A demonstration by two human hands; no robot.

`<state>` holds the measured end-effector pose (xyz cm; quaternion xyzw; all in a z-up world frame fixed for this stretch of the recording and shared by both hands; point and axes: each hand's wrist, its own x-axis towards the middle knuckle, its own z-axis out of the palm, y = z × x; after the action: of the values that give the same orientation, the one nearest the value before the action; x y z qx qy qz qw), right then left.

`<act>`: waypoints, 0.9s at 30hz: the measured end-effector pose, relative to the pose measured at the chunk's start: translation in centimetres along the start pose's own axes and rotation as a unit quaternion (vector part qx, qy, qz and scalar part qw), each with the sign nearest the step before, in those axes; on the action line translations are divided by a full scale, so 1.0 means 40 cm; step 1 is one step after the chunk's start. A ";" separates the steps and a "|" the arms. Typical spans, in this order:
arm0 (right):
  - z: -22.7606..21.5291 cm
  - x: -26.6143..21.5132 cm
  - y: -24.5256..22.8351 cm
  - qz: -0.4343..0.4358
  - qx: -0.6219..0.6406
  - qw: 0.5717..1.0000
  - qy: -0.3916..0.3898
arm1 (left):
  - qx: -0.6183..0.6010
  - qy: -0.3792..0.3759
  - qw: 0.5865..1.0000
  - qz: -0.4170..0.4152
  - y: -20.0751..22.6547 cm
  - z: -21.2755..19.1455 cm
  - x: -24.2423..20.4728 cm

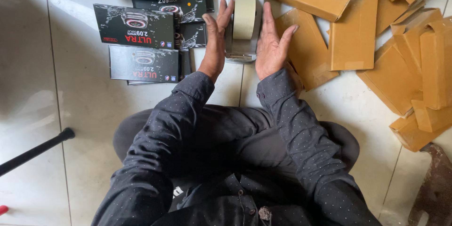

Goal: The person sits on the floor and packs a smartwatch into a small cardboard box. They place the watch and its accessories into the box, close the flaps, and seal the box with tape. The person then places the sealed box into a white shipping bag.

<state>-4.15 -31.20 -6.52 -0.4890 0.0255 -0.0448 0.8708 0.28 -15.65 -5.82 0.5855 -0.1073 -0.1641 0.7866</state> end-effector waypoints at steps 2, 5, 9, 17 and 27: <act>0.006 0.001 -0.008 -0.002 -0.005 1.000 -0.007 | 0.013 -0.005 1.000 -0.013 0.006 0.009 -0.001; 0.012 0.000 -0.011 -0.010 -0.027 0.999 -0.030 | 0.033 -0.007 0.999 -0.004 0.013 0.013 -0.005; 0.016 -0.001 -0.009 -0.017 -0.047 0.998 -0.036 | 0.032 -0.014 0.999 -0.011 0.009 0.012 -0.011; 0.010 0.003 0.001 -0.018 -0.059 0.997 -0.039 | 0.000 -0.014 1.000 0.011 -0.011 0.013 0.000; -0.006 0.019 0.039 -0.085 -0.302 0.949 -0.038 | 0.143 0.005 0.989 0.034 0.009 0.027 -0.011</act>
<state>-3.35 -30.70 -7.98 -0.7307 -0.0369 -0.0906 0.6756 -0.48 -16.36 -5.15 0.6889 -0.1459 -0.1172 0.7003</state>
